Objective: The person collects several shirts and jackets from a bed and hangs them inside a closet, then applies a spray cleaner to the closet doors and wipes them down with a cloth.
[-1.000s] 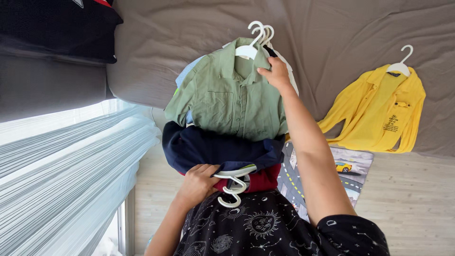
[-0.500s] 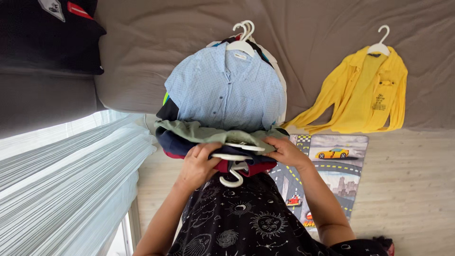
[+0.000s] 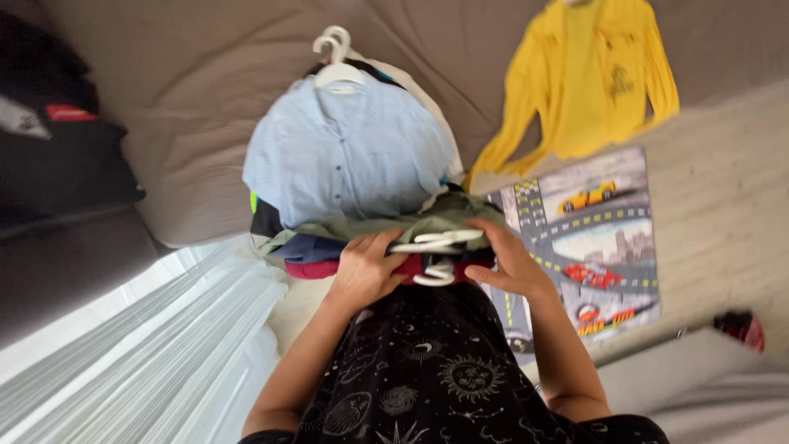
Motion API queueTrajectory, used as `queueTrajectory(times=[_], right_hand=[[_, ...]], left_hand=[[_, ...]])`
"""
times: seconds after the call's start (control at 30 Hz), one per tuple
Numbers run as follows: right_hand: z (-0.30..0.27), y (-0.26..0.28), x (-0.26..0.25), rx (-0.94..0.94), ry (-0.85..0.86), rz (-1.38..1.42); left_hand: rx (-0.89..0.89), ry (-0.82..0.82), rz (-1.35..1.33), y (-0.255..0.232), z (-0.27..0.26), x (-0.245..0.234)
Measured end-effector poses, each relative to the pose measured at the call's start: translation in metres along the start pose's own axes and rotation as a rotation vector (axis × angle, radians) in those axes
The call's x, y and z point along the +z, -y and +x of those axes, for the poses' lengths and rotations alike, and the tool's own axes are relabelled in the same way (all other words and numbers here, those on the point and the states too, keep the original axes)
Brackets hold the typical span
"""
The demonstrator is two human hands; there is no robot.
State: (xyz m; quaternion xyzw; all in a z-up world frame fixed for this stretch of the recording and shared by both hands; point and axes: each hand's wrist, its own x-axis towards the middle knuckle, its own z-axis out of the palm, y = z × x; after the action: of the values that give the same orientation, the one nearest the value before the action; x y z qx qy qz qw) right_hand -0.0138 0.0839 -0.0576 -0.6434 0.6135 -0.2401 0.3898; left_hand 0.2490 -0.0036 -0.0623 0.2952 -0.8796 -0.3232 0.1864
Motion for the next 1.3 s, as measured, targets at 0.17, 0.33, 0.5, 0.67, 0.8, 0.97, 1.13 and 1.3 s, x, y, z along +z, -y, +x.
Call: queueTrajectory(times=[0.17, 0.33, 0.5, 0.67, 0.8, 0.97, 1.13, 1.3], right_hand=[[-0.04, 0.035, -0.042, -0.033, -0.401, -0.036], [-0.105, 0.018, -0.072, -0.072, -0.8, -0.038], [-0.203, -0.062, -0.118, -0.172, -1.007, 0.396], [-0.295, -0.129, -0.182, -0.131, -1.071, 0.333], [-0.348, -0.16, -0.241, -0.065, -1.114, 0.467], [-0.389, -0.22, -0.322, -0.066, -1.177, 0.255], [-0.426, -0.288, -0.411, -0.019, -1.183, 0.198], [-0.451, -0.349, -0.499, -0.173, -1.337, 0.706]], left_hand=[[0.156, 0.037, 0.012, -0.066, 0.053, 0.013], [0.34, 0.123, -0.007, -0.145, 0.104, 0.057], [0.488, 0.215, 0.01, -0.243, 0.159, 0.134], [0.619, 0.253, -0.05, -0.325, 0.209, 0.226], [0.663, 0.38, -0.089, -0.381, 0.257, 0.294], [0.809, 0.365, -0.136, -0.436, 0.339, 0.38], [0.971, 0.388, -0.247, -0.493, 0.442, 0.461], [1.081, 0.504, -0.339, -0.571, 0.545, 0.535]])
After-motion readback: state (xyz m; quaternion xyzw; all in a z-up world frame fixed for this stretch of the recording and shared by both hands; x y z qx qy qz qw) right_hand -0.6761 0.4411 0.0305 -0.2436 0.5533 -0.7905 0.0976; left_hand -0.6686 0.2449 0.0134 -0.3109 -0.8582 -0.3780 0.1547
